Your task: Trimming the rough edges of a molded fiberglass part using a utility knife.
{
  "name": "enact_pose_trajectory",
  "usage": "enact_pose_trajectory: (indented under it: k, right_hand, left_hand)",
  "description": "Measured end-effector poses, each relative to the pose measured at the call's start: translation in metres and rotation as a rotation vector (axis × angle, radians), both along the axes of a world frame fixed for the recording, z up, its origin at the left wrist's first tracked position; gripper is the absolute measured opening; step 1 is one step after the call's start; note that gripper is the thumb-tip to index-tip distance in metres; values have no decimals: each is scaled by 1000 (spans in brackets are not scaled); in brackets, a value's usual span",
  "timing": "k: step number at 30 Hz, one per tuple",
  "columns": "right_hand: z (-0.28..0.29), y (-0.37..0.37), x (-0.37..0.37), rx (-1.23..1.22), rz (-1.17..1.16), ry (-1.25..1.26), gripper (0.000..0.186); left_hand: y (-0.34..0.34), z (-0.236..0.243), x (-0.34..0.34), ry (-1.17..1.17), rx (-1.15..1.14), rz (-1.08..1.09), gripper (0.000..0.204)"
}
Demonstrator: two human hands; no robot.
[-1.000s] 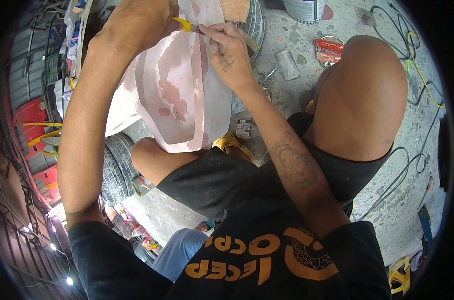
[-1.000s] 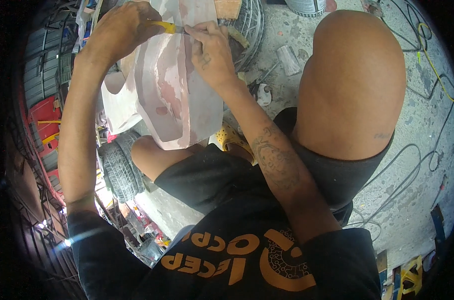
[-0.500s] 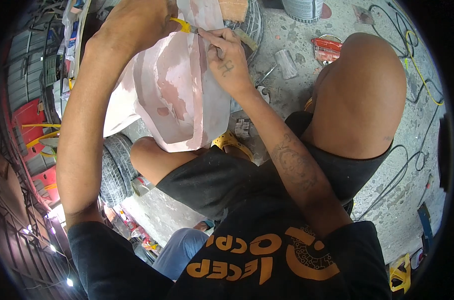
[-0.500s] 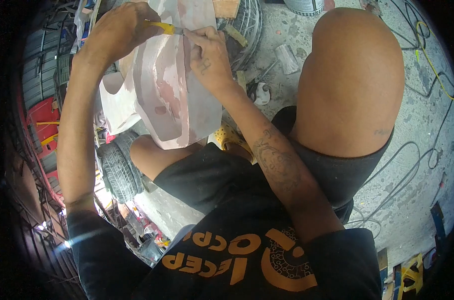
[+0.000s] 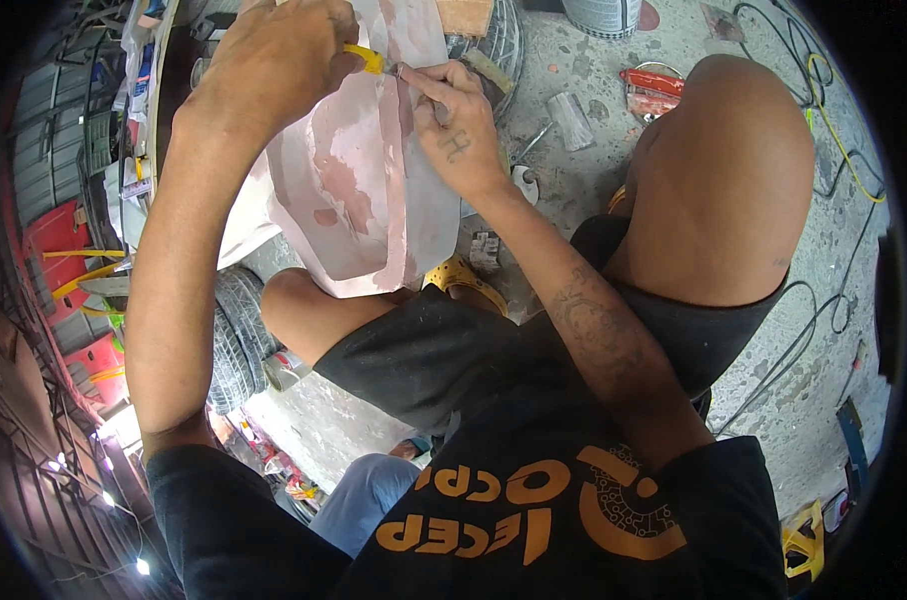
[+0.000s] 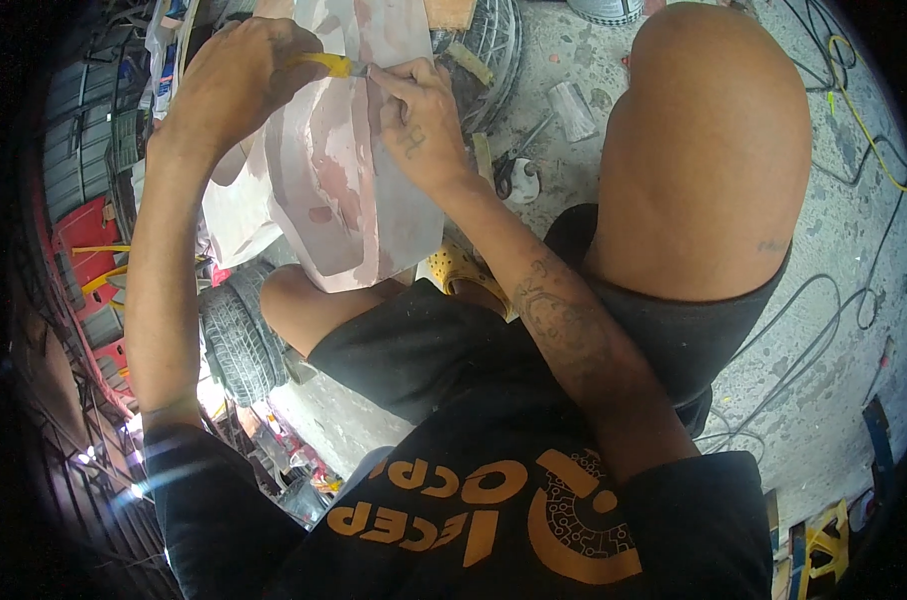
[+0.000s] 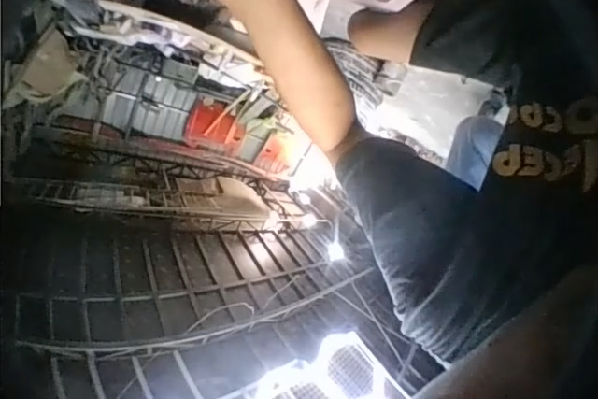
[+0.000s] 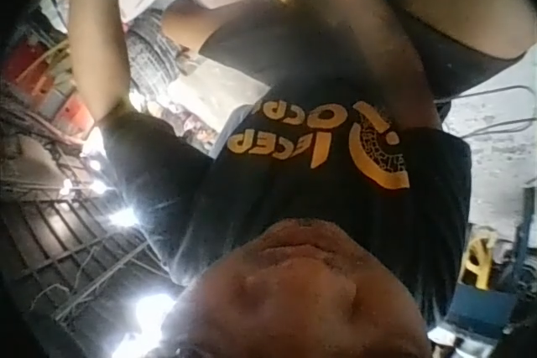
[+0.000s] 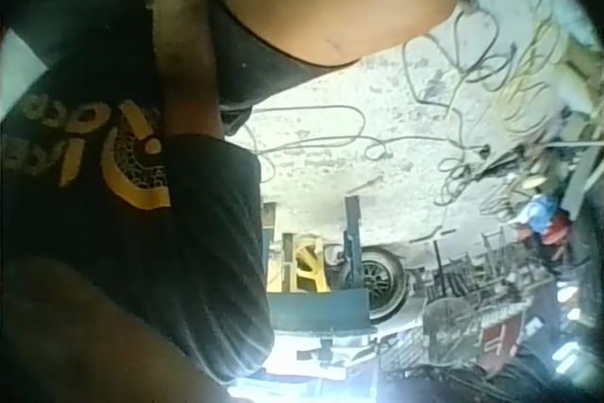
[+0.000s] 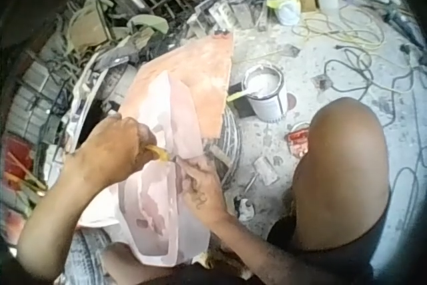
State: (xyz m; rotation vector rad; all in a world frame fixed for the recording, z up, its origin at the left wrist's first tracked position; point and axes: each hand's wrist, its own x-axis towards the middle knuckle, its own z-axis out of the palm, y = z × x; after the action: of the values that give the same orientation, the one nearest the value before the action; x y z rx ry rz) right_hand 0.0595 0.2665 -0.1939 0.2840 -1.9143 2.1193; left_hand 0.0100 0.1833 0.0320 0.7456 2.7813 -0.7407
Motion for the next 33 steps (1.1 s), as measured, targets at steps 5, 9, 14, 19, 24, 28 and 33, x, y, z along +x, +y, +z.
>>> enact_pose_trajectory:
  k: [5, 9, 14, 19, 24, 28, 33]
  right_hand:
    - [-1, -8, -9, -23, -76, 74, 44]
    - [0, -13, -18, 3, -65, 28, 46]
    - [-2, -11, -24, -22, -27, -7, 48]
    - [-2, -11, -19, -25, -24, -17, 47]
    - [-1, -7, -17, 5, -15, -10, 47]
    - [-1, -7, -13, -19, -25, 5, 46]
    - [-1, -8, -10, -13, -35, 20, 47]
  left_hand:
    - [3, -2, -3, 38, 23, 37, 24]
    - [6, -3, -11, 91, -81, 49, 24]
    - [5, 0, -20, 37, -41, 70, 26]
    - [-4, 0, -20, 28, -21, 0, 25]
    - [-6, -2, -17, 19, 42, -3, 26]
    - [-4, -1, -14, 11, 24, 10, 26]
    - [-6, -1, -10, 28, 19, -72, 26]
